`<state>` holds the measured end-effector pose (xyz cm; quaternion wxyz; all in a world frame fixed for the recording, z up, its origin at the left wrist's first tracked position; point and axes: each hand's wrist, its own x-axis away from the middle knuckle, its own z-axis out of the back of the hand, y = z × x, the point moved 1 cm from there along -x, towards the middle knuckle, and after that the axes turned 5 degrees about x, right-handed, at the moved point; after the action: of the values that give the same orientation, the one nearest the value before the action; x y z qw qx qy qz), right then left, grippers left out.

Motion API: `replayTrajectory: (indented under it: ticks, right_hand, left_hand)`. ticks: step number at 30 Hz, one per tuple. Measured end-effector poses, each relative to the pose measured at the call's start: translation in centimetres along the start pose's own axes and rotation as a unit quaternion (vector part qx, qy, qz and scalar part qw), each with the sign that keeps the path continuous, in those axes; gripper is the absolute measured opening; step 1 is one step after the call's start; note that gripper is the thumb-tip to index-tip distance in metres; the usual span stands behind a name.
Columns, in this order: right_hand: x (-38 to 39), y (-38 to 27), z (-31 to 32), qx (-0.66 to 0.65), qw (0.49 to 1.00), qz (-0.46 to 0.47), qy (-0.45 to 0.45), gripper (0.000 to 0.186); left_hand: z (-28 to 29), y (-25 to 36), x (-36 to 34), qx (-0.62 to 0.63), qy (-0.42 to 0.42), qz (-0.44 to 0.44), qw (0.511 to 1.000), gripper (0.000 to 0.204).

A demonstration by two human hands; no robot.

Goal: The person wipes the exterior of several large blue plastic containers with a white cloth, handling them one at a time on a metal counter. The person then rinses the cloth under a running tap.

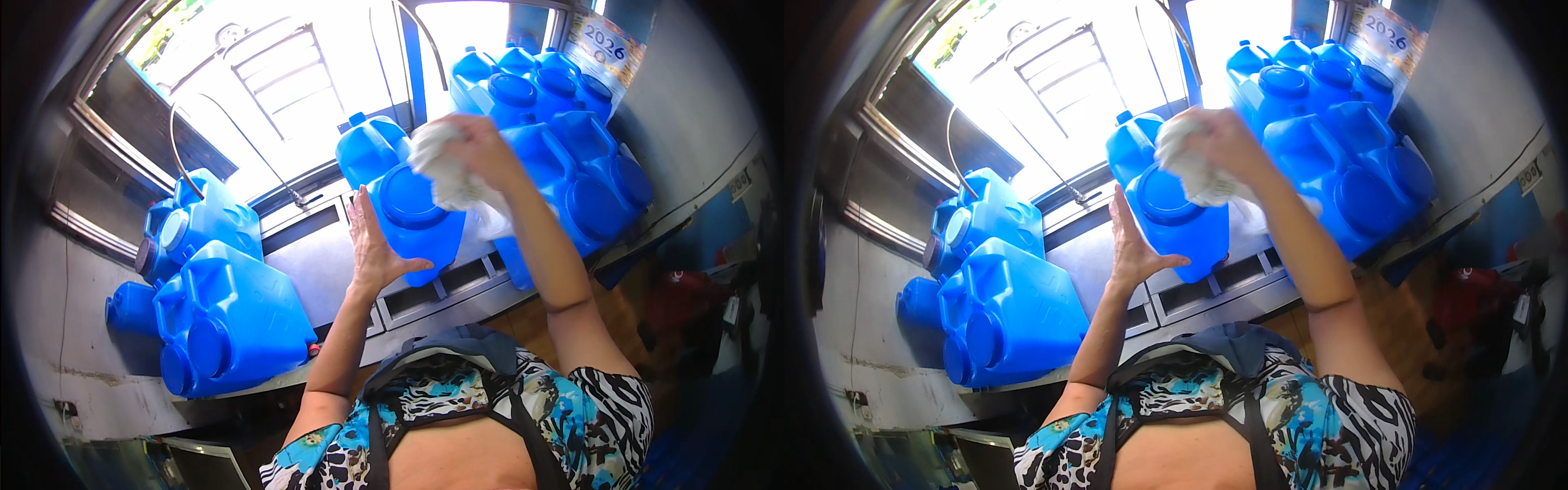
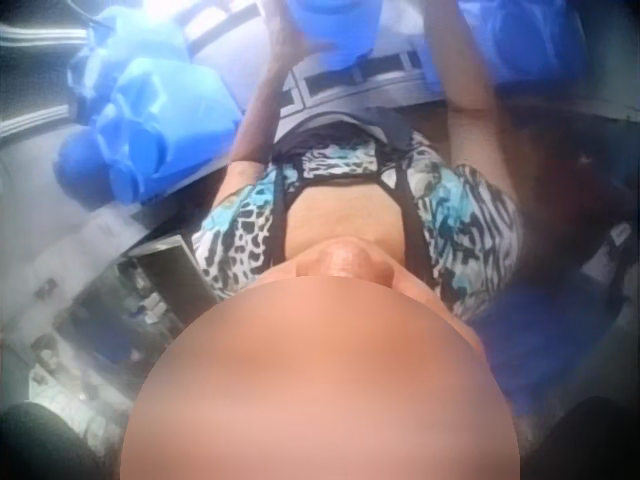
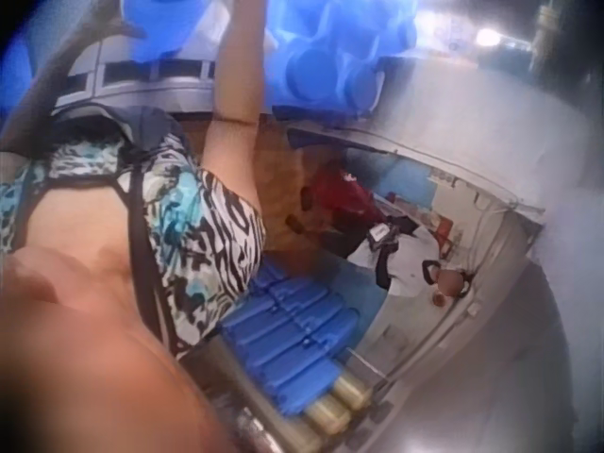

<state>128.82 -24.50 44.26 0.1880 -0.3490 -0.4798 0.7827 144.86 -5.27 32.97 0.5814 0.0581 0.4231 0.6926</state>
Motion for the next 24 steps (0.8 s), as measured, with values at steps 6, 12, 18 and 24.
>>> replayTrajectory:
  ticks: [6, 12, 18, 24]
  right_hand:
    - [4.8, 3.1, -8.2, 0.442, 0.887, 0.133, -0.015, 0.035]
    - [12.0, 8.7, -10.4, 0.241, 0.916, 0.258, 0.188, 0.045]
    - [15.2, 23.1, -13.2, -0.241, 0.889, -0.368, 0.124, 0.038]
    - [12.5, 22.2, -10.5, -0.146, 0.934, -0.311, 0.095, 0.039]
  left_hand:
    - [-3.2, -1.3, -1.6, 0.074, 0.070, -0.055, 0.993, 0.169]
    - [-0.1, -3.9, -1.5, 0.091, 0.040, -0.073, 0.992, 0.144]
    - [2.4, -5.3, -1.0, 0.165, -0.057, -0.067, 0.982, 0.136]
    - [6.9, -4.4, 2.3, 0.158, -0.143, -0.049, 0.976, 0.143]
